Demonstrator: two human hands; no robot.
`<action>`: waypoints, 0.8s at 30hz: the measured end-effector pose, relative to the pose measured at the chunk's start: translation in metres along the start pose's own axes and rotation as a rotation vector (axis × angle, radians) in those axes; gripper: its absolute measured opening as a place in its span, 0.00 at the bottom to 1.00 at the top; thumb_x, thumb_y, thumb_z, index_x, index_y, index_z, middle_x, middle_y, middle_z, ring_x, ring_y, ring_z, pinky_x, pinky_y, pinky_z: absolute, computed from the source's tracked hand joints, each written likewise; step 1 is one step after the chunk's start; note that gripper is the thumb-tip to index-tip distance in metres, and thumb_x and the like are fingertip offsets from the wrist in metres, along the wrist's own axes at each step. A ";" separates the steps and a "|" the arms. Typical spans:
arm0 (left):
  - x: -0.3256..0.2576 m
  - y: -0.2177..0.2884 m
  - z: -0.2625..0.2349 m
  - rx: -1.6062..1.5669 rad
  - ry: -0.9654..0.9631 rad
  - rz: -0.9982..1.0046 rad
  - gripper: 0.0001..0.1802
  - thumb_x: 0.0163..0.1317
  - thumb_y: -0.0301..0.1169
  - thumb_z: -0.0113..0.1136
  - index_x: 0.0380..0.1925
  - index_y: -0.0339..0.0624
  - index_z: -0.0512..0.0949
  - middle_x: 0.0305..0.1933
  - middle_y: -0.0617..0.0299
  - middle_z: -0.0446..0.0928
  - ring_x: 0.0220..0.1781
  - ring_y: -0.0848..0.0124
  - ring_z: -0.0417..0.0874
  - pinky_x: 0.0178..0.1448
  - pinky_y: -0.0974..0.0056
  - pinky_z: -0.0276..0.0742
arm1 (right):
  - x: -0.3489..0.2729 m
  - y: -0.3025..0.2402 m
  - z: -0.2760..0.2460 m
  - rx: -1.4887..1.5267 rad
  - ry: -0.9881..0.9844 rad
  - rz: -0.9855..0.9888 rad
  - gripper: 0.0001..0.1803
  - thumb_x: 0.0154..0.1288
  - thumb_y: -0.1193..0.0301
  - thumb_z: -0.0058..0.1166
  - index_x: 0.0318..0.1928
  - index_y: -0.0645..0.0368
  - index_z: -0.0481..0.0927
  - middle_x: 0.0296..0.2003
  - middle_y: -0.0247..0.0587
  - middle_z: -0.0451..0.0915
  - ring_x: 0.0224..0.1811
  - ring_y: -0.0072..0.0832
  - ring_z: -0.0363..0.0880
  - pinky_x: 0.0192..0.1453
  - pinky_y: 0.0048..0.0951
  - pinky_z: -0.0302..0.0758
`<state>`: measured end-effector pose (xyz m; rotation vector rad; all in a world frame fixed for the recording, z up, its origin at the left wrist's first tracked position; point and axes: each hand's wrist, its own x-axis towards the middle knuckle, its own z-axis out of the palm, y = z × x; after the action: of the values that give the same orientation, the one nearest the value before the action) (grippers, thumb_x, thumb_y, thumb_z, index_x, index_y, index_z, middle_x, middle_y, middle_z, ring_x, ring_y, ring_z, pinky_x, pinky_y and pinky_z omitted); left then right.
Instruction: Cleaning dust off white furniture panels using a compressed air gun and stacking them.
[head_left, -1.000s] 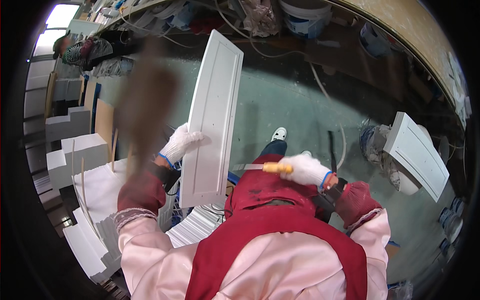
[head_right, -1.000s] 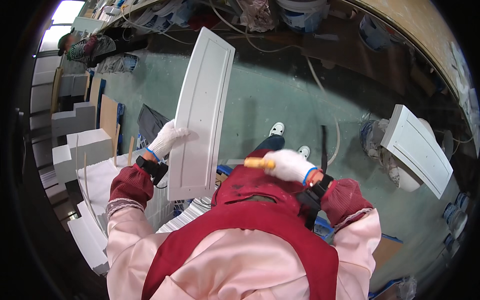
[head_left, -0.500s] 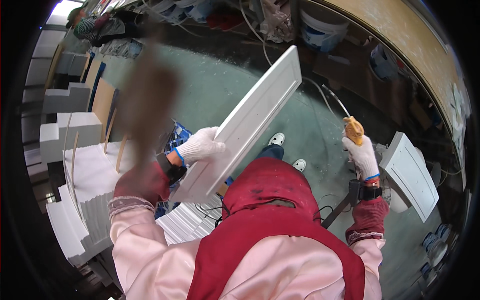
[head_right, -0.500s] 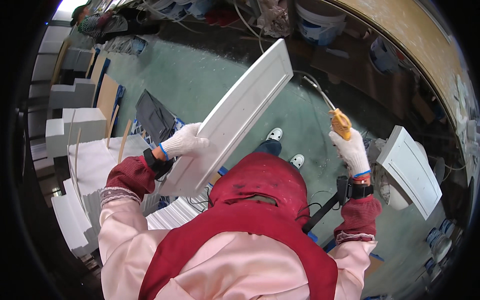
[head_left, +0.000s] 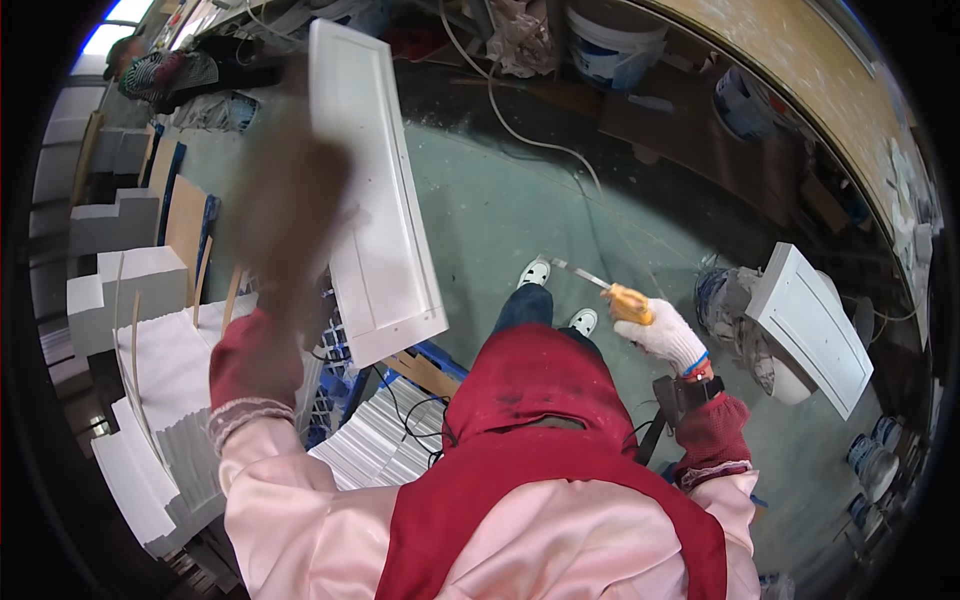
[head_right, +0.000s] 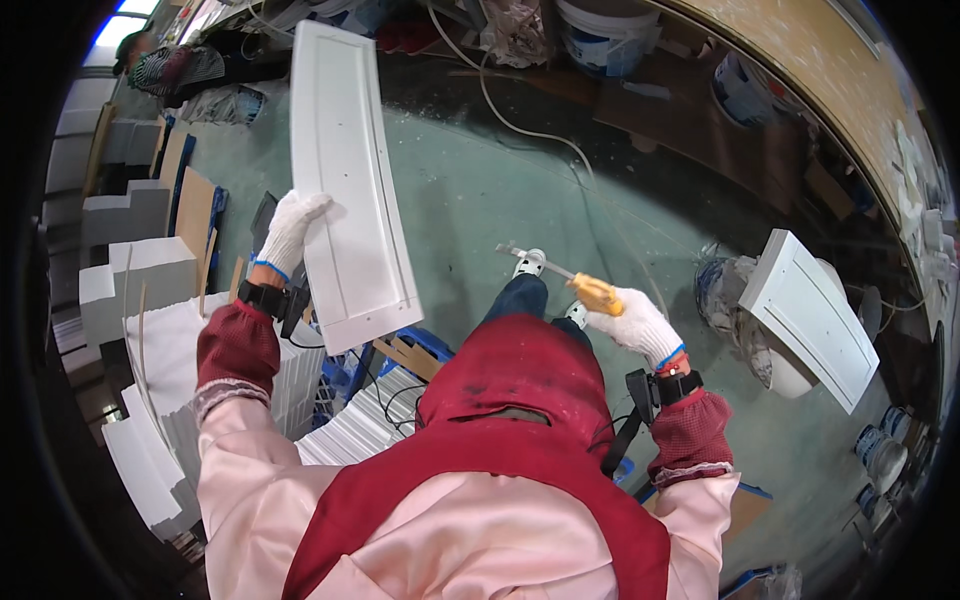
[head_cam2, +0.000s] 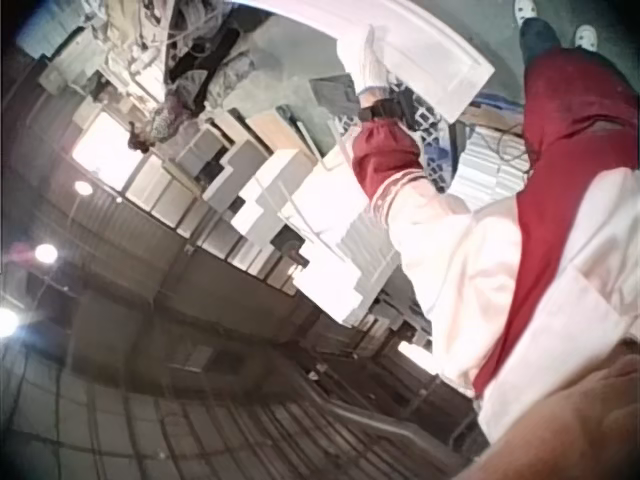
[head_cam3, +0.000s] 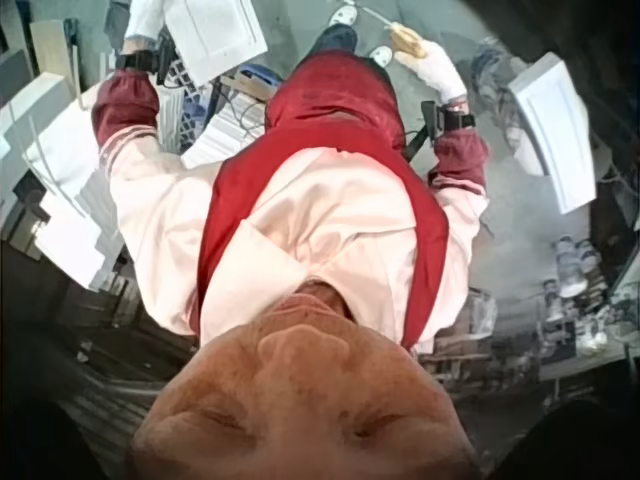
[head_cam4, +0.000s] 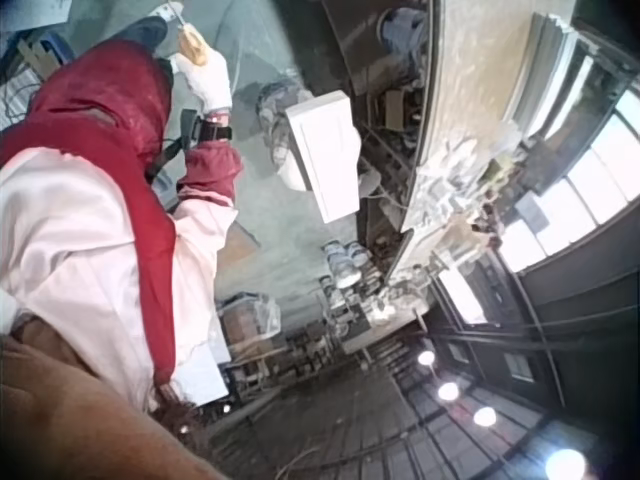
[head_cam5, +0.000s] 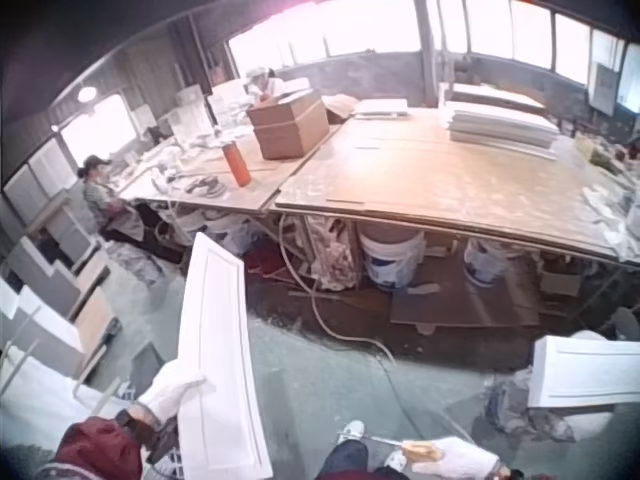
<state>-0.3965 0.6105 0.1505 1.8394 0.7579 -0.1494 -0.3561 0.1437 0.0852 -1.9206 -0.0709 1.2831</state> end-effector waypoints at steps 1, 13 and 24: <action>-0.003 -0.001 -0.002 -0.091 0.040 -0.024 0.15 0.57 0.34 0.60 0.40 0.37 0.76 0.36 0.61 0.78 0.38 0.72 0.80 0.43 0.67 0.76 | 0.000 0.001 0.000 0.002 0.001 0.003 0.15 0.54 0.67 0.59 0.43 0.57 0.79 0.22 0.27 0.73 0.19 0.15 0.68 0.22 0.21 0.68; -0.013 -0.109 0.090 -1.859 -0.367 -0.307 0.14 0.65 0.35 0.53 0.46 0.39 0.73 0.39 0.61 0.74 0.41 0.72 0.76 0.48 0.66 0.75 | 0.008 0.004 0.015 0.319 -0.082 -0.074 0.17 0.54 0.59 0.58 0.39 0.57 0.79 0.18 0.29 0.71 0.17 0.17 0.68 0.21 0.22 0.66; -0.049 -0.051 0.156 -2.183 -0.932 -0.731 0.09 0.70 0.32 0.43 0.28 0.47 0.68 0.23 0.72 0.65 0.23 0.80 0.65 0.30 0.75 0.64 | 0.037 0.029 0.036 -0.140 0.318 -0.110 0.17 0.54 0.59 0.54 0.43 0.51 0.79 0.32 0.48 0.81 0.37 0.46 0.81 0.42 0.41 0.75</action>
<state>-0.4250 0.4635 0.0681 -0.6425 0.3678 -0.3724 -0.3776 0.1620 0.0332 -2.1863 -0.1047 0.9091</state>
